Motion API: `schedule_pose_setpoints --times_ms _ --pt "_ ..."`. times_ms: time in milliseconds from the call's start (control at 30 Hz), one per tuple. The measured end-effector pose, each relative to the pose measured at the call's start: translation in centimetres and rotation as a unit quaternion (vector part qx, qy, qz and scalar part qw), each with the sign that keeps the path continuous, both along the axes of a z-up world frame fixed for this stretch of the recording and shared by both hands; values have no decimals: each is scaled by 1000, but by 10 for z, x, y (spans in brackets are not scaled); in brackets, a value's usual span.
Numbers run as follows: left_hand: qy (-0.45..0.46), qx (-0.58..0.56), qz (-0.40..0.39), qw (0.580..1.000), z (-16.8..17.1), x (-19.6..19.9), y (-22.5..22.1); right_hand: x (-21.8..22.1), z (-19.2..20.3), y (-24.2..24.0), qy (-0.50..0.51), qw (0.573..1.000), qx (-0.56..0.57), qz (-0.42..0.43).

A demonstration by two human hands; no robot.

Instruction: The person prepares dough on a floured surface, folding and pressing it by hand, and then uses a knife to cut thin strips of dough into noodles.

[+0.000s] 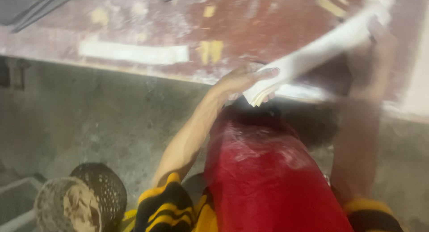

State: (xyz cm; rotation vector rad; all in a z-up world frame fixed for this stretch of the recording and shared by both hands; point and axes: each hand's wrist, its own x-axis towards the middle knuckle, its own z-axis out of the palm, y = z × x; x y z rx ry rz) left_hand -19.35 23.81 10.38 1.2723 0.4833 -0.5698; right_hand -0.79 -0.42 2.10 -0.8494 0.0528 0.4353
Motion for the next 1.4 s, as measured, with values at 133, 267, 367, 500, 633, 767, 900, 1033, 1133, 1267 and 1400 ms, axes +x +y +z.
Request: schedule_pose_setpoints --times_ms 133,267,367,500,633,767,900,1033,1133,1267,1400 --pt "-15 35 -29 999 5 -37 58 -79 32 24 -193 975 -96 49" --pt "-17 137 -89 986 6 -75 147 -106 48 99 157 979 129 -15" --pt "-38 191 -126 973 13 -112 236 -166 47 161 -158 986 -49 -6" --pt "-97 321 -180 925 26 -153 374 -237 52 253 -337 920 -199 5" --pt "22 436 -136 889 38 -177 489 -263 65 354 74 993 62 -62" --pt "88 412 -115 899 45 -179 559 -304 76 423 51 997 36 -44" --pt "15 477 -156 865 32 -181 595 -319 86 452 19 996 -10 -85" --pt "25 468 -143 872 15 -184 613 -319 87 454 36 996 22 -79" --pt "26 437 -118 891 5 -190 619 -332 77 443 -191 945 -259 -64" --pt "-25 471 -90 877 6 -197 631 -331 46 426 -326 863 -367 -121" --pt "-28 447 -71 891 11 -209 627 -299 -4 386 -230 892 -366 -129"
